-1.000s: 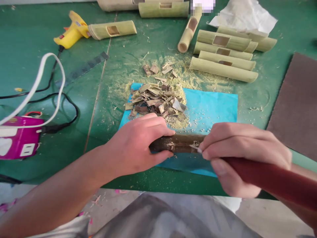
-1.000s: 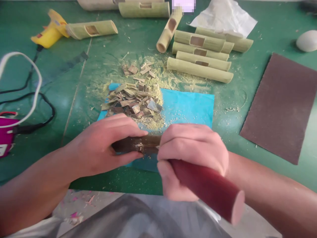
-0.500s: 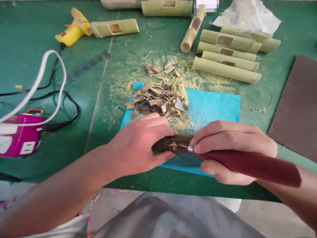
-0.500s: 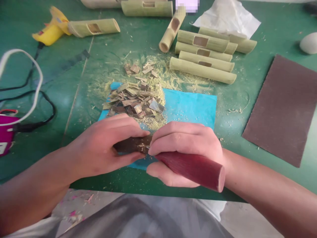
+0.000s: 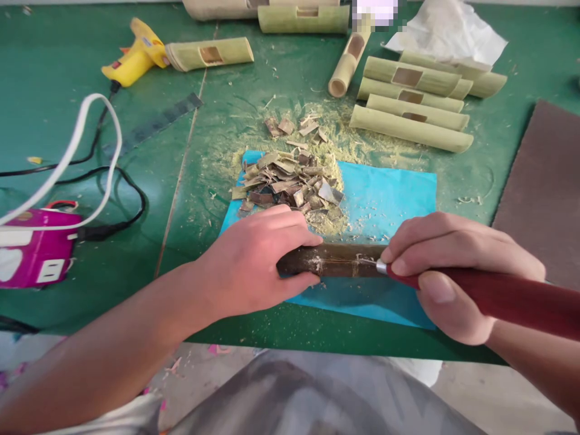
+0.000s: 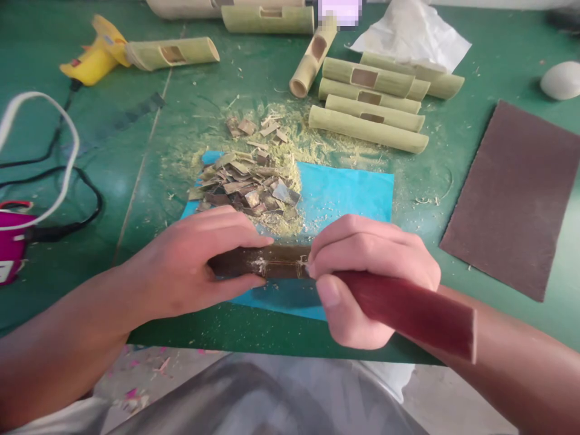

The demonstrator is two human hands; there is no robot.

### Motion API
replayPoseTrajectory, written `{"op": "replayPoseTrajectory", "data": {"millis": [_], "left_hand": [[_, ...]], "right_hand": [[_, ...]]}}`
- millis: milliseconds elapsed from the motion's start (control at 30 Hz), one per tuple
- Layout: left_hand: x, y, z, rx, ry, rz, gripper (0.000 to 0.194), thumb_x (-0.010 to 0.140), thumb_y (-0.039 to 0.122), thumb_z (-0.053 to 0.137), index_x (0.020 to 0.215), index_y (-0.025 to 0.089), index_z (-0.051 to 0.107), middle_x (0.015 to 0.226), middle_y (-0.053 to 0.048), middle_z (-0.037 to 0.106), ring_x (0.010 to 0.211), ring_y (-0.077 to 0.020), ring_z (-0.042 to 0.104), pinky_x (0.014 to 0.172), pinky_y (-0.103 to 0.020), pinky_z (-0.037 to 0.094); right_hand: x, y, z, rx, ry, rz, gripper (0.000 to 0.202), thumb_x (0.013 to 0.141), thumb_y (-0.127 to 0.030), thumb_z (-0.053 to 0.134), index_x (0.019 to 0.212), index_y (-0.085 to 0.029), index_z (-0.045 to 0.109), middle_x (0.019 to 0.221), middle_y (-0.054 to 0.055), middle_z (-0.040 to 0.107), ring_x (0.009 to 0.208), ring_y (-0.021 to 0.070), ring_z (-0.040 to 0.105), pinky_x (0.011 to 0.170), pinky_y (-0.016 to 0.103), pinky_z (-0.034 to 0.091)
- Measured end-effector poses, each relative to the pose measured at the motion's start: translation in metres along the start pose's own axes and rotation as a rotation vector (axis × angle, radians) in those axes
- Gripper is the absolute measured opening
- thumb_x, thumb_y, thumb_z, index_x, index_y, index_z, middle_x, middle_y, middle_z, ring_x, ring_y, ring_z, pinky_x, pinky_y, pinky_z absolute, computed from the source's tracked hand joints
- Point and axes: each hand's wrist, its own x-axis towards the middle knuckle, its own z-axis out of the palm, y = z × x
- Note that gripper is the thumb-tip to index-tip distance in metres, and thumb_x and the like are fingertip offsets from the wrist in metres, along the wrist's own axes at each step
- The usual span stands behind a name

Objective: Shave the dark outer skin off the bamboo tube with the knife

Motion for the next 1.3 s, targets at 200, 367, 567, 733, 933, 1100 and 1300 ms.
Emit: {"op": "replayPoseTrajectory", "data": {"millis": [200,367,567,733,933,1100,1300], "left_hand": [[0.000,0.000,0.000,-0.011,0.007,0.019,0.024,0.087,0.029,0.073,0.109,0.021,0.068,0.096,-0.004,0.072,0.091,-0.0229,0.066,0.078,-0.035,0.048],[-0.002,-0.003,0.002,-0.014,0.022,0.041,0.025,0.087,0.029,0.072,0.110,0.021,0.067,0.095,-0.004,0.071,0.090,-0.0232,0.065,0.078,-0.036,0.048],[-0.001,-0.002,0.001,-0.009,0.000,0.019,0.025,0.089,0.031,0.071,0.112,0.022,0.067,0.098,-0.004,0.072,0.093,-0.0226,0.065,0.081,-0.036,0.049],[-0.001,-0.002,0.000,-0.011,0.031,0.053,0.025,0.091,0.031,0.069,0.112,0.019,0.067,0.097,-0.005,0.071,0.091,-0.0230,0.065,0.080,-0.037,0.049],[-0.001,-0.002,0.001,-0.019,0.027,0.044,0.024,0.089,0.030,0.070,0.111,0.021,0.067,0.096,-0.005,0.071,0.091,-0.0233,0.065,0.079,-0.037,0.049],[-0.001,-0.002,0.002,-0.023,0.008,0.041,0.023,0.090,0.030,0.067,0.111,0.021,0.067,0.096,-0.005,0.071,0.090,-0.0234,0.064,0.078,-0.037,0.048],[-0.001,-0.003,0.004,-0.018,0.047,0.041,0.022,0.088,0.030,0.070,0.109,0.022,0.067,0.095,-0.004,0.071,0.088,-0.0219,0.064,0.077,-0.035,0.047]], "right_hand": [[0.004,0.000,0.003,0.021,-0.080,0.009,0.009,0.081,-0.011,0.067,0.088,-0.015,0.072,0.073,0.007,0.073,0.067,0.0173,0.075,0.056,0.024,0.064],[0.006,-0.003,-0.001,-0.012,-0.101,0.035,0.013,0.083,-0.008,0.063,0.086,-0.017,0.071,0.072,0.005,0.072,0.065,0.0154,0.072,0.055,0.024,0.062],[-0.001,-0.001,0.001,0.012,-0.002,0.031,0.017,0.085,-0.009,0.060,0.083,-0.020,0.073,0.071,0.004,0.072,0.061,0.0168,0.071,0.050,0.027,0.059],[-0.006,0.002,0.008,0.036,0.103,0.022,0.018,0.087,-0.010,0.061,0.083,-0.021,0.074,0.070,0.003,0.072,0.061,0.0163,0.071,0.048,0.026,0.058],[0.001,-0.001,0.002,0.032,-0.043,0.023,0.016,0.088,-0.011,0.059,0.086,-0.021,0.072,0.071,0.004,0.072,0.064,0.0164,0.073,0.053,0.025,0.062],[0.004,0.002,0.001,0.042,-0.084,0.029,0.008,0.084,-0.012,0.065,0.085,-0.018,0.072,0.072,0.005,0.073,0.066,0.0160,0.074,0.056,0.023,0.063],[0.004,0.003,0.003,0.041,-0.076,-0.006,0.008,0.085,-0.013,0.066,0.086,-0.017,0.072,0.070,0.005,0.073,0.067,0.0160,0.075,0.057,0.022,0.063]]}}
